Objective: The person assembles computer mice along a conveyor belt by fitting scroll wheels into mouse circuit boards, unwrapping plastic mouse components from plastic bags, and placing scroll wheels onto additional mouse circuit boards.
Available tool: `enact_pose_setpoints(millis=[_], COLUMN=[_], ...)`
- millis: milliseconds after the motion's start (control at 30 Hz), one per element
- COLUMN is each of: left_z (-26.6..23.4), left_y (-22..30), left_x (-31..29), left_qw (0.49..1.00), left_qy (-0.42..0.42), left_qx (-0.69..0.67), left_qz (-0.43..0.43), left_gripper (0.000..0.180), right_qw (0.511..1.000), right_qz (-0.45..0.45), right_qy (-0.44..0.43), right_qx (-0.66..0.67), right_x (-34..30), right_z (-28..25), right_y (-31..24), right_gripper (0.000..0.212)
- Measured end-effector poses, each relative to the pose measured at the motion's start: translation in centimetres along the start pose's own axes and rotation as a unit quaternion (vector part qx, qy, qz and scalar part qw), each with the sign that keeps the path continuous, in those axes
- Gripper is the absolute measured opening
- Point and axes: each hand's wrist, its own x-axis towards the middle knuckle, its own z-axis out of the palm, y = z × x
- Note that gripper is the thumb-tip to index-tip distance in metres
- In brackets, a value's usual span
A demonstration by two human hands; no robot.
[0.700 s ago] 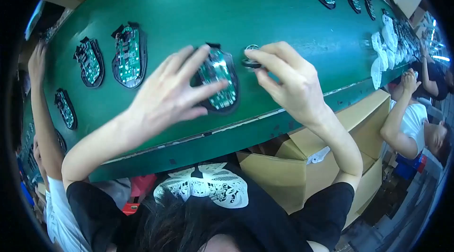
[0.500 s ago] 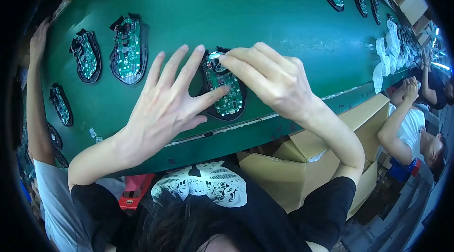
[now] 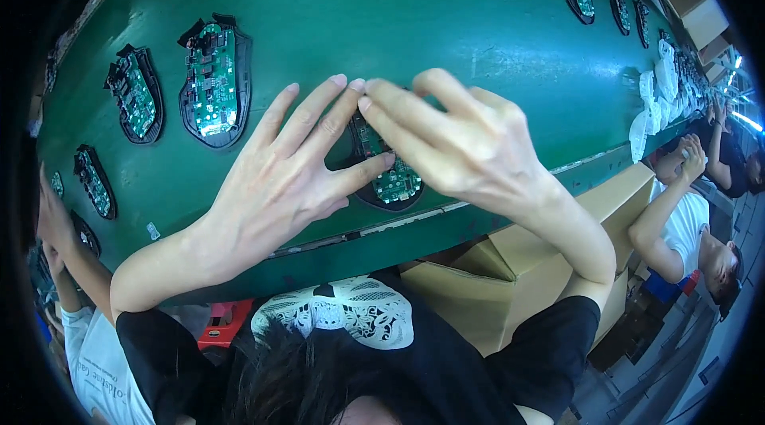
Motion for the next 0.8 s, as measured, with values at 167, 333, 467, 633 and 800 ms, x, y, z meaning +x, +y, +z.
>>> enact_pose_setpoints(millis=[167,333,467,633,800], left_z=[-0.2,-0.1,0.0,-0.3,-0.3], left_y=[0.0,-0.2,-0.2,-0.3,-0.4], left_x=[0.1,0.7,0.9,1.5,1.6], left_qw=[0.999,0.999,0.999,0.999,0.999], left_qy=[-0.010,0.009,0.000,-0.005,-0.005], left_qx=[-0.035,-0.034,-0.049,-0.033,-0.030], left_qz=[-0.002,0.003,0.007,0.014,0.015], left_gripper=[0.059,0.056,0.057,0.056,0.055], right_qw=[0.985,0.983,0.975,0.981,0.990], right_qz=[0.142,0.151,0.168,0.167,0.130], right_qy=[0.011,0.032,-0.005,-0.041,0.017], right_qx=[0.100,0.100,0.148,0.091,-0.042], right_x=[-0.5,-1.3,-0.8,0.1,-1.5], right_z=[0.1,0.7,0.3,-0.4,1.4], right_y=[-0.8,-1.4,-0.4,-1.1,-2.8], right_gripper=[0.043,0.037,0.035,0.031,0.038])
